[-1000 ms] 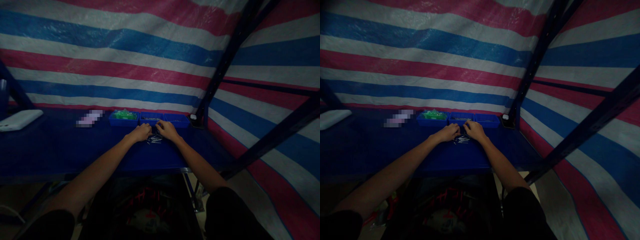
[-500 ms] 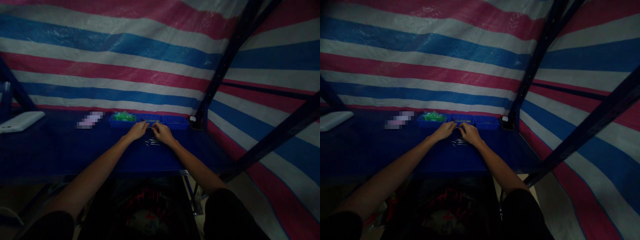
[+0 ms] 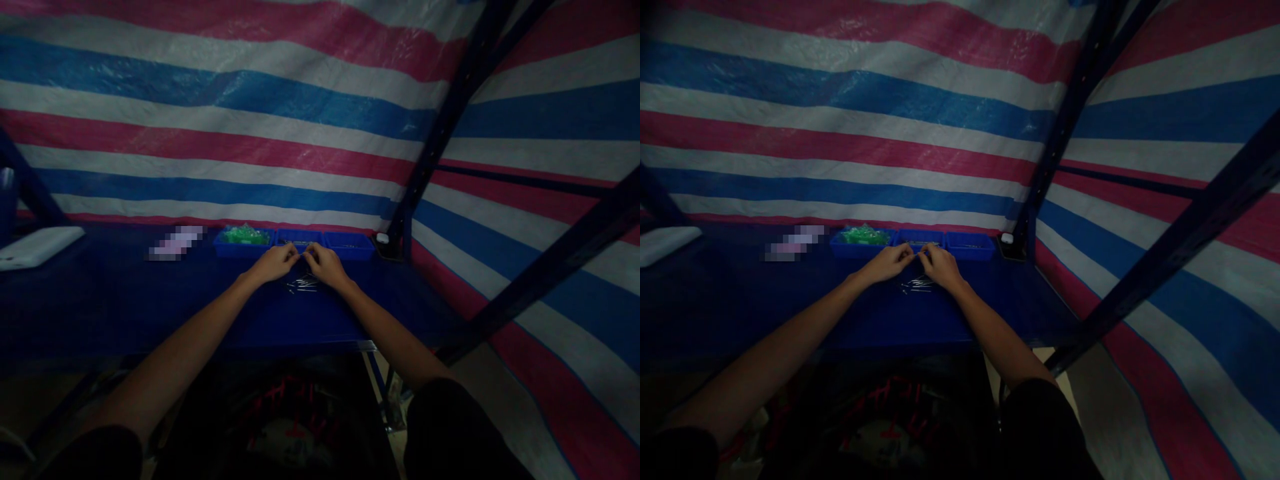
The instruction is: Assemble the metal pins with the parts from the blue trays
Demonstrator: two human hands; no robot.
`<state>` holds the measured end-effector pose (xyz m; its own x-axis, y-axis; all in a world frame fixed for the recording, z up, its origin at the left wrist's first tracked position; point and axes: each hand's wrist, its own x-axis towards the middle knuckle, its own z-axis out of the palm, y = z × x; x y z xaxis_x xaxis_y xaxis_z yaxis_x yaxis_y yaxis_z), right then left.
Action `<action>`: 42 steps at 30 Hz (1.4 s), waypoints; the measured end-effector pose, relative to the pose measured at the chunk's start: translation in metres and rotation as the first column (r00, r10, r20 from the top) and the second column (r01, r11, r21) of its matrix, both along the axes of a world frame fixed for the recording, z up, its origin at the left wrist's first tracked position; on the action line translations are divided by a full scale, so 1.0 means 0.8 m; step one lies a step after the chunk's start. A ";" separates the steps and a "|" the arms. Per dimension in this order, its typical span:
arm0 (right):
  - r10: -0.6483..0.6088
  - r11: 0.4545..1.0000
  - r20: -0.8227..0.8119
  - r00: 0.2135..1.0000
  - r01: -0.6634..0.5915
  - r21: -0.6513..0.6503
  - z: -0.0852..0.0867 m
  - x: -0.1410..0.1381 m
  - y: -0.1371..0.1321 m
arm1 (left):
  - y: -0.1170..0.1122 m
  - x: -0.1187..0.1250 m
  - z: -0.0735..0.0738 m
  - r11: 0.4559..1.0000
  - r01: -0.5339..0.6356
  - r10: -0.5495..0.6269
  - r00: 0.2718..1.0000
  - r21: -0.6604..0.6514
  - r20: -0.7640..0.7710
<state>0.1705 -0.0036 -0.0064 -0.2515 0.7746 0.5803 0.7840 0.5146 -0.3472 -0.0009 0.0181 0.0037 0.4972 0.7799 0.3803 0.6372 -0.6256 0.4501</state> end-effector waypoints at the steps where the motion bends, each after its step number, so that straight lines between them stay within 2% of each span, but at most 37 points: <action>1: 0.013 1.000 -0.002 1.000 -0.013 0.002 -0.001 0.000 0.000 | 0.001 0.000 -0.001 1.000 -0.003 0.003 1.000 0.000 0.004; 6: 0.056 0.997 -0.013 0.998 -0.055 0.056 -0.001 0.000 0.002 | 0.000 0.000 0.001 1.000 0.016 -0.017 0.998 0.011 0.066; 11: 0.067 0.997 -0.069 0.995 -0.065 0.039 -0.002 -0.002 0.003 | 0.001 0.001 0.003 0.999 0.026 -0.028 0.993 0.022 0.116; 15: 0.089 0.996 -0.108 0.990 -0.088 0.014 -0.003 -0.001 0.004 | 0.003 0.000 0.003 0.998 0.019 -0.024 0.995 0.057 0.093; 23: 0.092 0.995 -0.105 0.990 -0.087 0.052 -0.002 0.000 0.004 | -0.002 0.001 0.003 1.000 0.001 -0.003 0.998 0.024 0.068; 26: 0.081 0.994 -0.102 0.991 -0.073 0.081 0.000 0.001 0.003 | -0.003 0.003 0.003 0.998 -0.028 0.021 0.993 0.058 0.113; 33: 0.076 0.993 -0.145 0.987 -0.062 0.105 0.004 0.001 0.003 | 0.001 0.002 0.001 0.993 0.018 -0.046 0.971 0.121 0.234; 39: 0.085 0.996 -0.195 0.977 -0.075 0.057 -0.002 -0.002 0.005 | 0.002 0.004 0.001 0.995 -0.029 0.005 0.969 0.092 0.248; 42: 0.101 0.993 -0.197 0.975 -0.086 0.085 -0.004 -0.001 0.006 | 0.001 0.005 0.001 0.995 -0.051 0.027 0.963 0.083 0.268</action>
<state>0.1697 0.0015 -0.0095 -0.1933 0.7049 0.6825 0.6497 0.6132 -0.4493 0.0033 0.0191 0.0048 0.3390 0.7537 0.5630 0.5265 -0.6480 0.5504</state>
